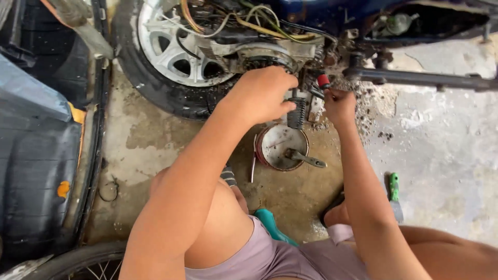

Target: The person scrubs the rear wheel, chain, and frame of a blue motorcycle using a brush and a liquid from a metal container. They repeatedly dip the brush into the container and scrub various parts of the motorcycle's undercarriage and frame.

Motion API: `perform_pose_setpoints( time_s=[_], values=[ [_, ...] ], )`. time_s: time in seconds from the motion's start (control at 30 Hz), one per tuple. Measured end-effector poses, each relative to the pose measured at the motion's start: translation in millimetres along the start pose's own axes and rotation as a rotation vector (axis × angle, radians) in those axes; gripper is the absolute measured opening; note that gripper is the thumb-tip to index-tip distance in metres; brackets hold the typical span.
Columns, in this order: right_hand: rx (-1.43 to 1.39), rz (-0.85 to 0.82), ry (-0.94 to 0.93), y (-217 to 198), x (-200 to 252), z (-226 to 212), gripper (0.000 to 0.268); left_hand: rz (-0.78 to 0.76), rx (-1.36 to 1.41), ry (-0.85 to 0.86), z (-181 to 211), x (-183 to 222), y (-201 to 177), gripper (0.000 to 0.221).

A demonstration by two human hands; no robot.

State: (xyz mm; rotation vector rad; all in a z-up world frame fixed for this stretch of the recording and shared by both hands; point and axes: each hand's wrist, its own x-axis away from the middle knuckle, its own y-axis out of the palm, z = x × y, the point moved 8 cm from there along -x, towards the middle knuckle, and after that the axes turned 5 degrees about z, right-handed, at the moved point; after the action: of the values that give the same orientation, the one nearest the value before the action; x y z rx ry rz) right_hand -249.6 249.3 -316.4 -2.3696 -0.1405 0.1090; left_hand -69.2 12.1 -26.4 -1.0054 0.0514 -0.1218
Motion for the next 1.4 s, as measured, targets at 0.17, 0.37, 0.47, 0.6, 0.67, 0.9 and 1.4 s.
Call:
perform_pose_setpoints(
  time_s=[0.17,0.37,0.47,0.6,0.67,0.9,1.4],
  values=[
    [0.02,0.003,0.056,11.4,5.4,28.9,0.022,-0.017,0.026,0.007,4.5,11.6,-0.1,0.041],
    [0.021,-0.002,0.148,-0.2,22.4,0.9,0.02,0.012,0.021,0.005,3.1,14.8,-5.4,0.039],
    [-0.001,-0.005,0.08,1.4,9.8,-7.0,0.02,0.036,-0.005,0.022,-4.9,7.5,-13.8,0.04],
    [0.075,0.006,-0.19,6.8,0.7,8.0,0.02,-0.047,-0.15,-0.029,-7.6,-2.0,2.5,0.026],
    [0.007,-0.039,-0.17,-24.7,21.6,-54.7,0.026,-0.077,-0.135,-0.048,-7.1,-4.4,-2.6,0.027],
    [0.067,-0.061,-0.222,-22.6,33.6,-56.0,0.042,-0.129,-0.099,-0.064,-6.0,3.6,3.2,0.033],
    [-0.015,-0.046,0.0,-14.8,31.1,-32.8,0.029,-0.178,-0.119,-0.137,-1.2,11.5,-11.2,0.026]
  ],
)
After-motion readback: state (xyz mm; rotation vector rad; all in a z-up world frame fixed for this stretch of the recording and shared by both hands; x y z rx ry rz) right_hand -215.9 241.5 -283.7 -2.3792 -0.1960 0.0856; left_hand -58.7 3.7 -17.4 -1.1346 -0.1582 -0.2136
